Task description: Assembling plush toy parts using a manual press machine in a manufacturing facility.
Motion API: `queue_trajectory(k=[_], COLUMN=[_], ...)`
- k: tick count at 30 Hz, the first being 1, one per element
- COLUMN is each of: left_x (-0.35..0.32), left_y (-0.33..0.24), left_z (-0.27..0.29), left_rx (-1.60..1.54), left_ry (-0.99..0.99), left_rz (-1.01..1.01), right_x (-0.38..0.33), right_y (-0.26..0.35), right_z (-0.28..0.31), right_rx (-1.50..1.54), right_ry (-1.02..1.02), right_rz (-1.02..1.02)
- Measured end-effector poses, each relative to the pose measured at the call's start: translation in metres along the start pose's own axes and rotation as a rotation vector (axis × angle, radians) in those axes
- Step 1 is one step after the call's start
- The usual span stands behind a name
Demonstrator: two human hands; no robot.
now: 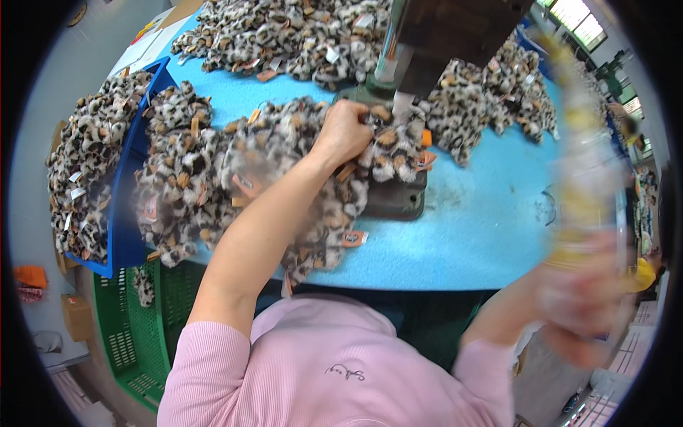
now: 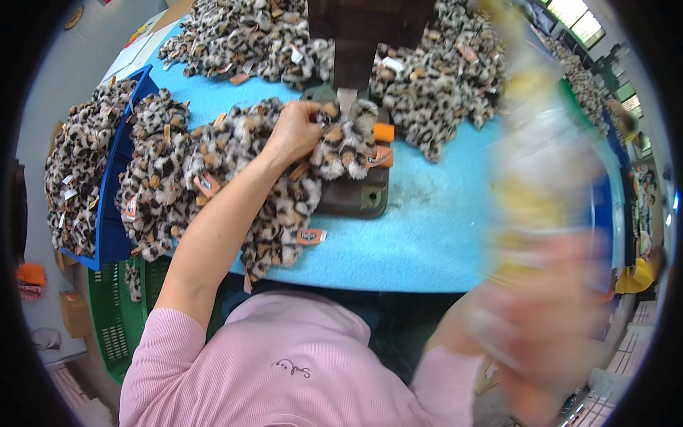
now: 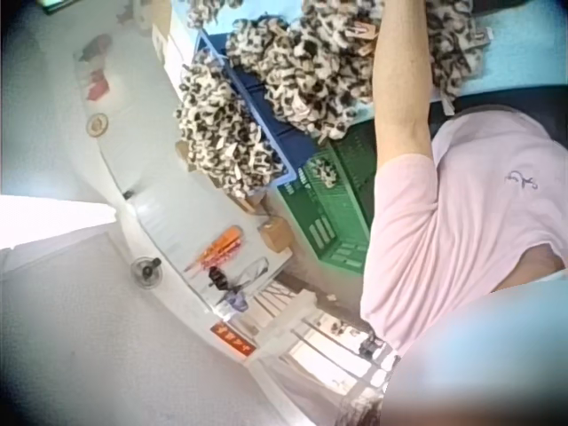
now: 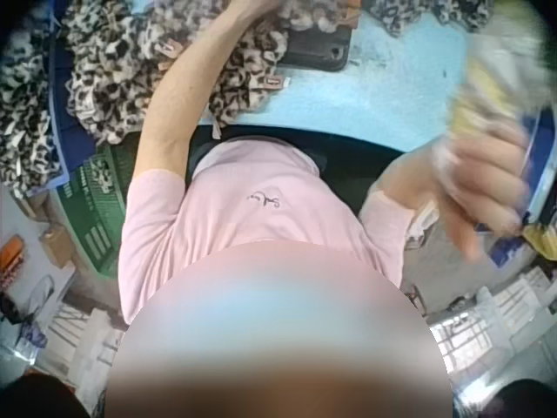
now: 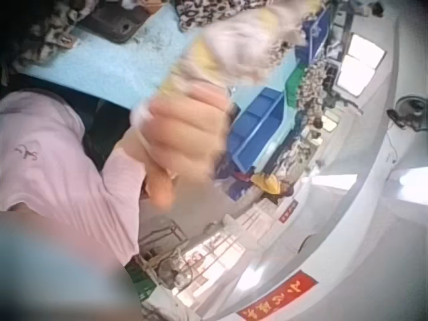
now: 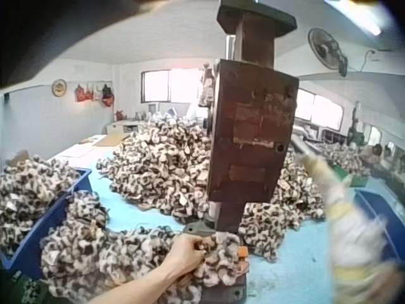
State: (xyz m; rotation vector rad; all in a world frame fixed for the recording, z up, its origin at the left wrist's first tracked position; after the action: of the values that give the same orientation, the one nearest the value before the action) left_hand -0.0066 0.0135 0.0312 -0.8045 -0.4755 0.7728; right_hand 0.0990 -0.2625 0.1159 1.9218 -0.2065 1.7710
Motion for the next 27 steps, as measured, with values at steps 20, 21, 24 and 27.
queue_trajectory(k=[20,21,24,27], left_x=[-0.025,-0.016,-0.002,0.000], left_y=[-0.018,-0.022,-0.018,-0.010], left_z=[-0.008,-0.007,-0.013,-0.014], left_rx=[-0.944,-0.861,-0.788,-0.637], left_ry=[0.083,-0.009,0.032,0.098], left_rz=[0.062,0.101,0.205,0.180], right_x=[-0.022,-0.019,-0.038,-0.035], right_y=[-0.151,-0.164,-0.193,-0.195], right_z=[-0.065,-0.063,-0.047,-0.045], right_rx=[-0.533,-0.643,-0.641,-0.609], right_ry=[-0.146,-0.092,-0.030,0.064], right_rz=[-0.881,-0.854,-0.932,-1.047])
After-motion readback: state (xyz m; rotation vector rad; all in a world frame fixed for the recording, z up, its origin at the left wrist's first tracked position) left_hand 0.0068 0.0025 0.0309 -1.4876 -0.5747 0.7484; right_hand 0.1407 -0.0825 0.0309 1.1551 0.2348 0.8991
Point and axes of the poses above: each hand's wrist, its own x-axis towards the middle knuckle, its own z-axis out of the back of the hand, y = z × x, the point moved 2 cm from there along x, towards the middle knuckle, and after that the axes turned 1 degree about -z, right-handed, at the moved point
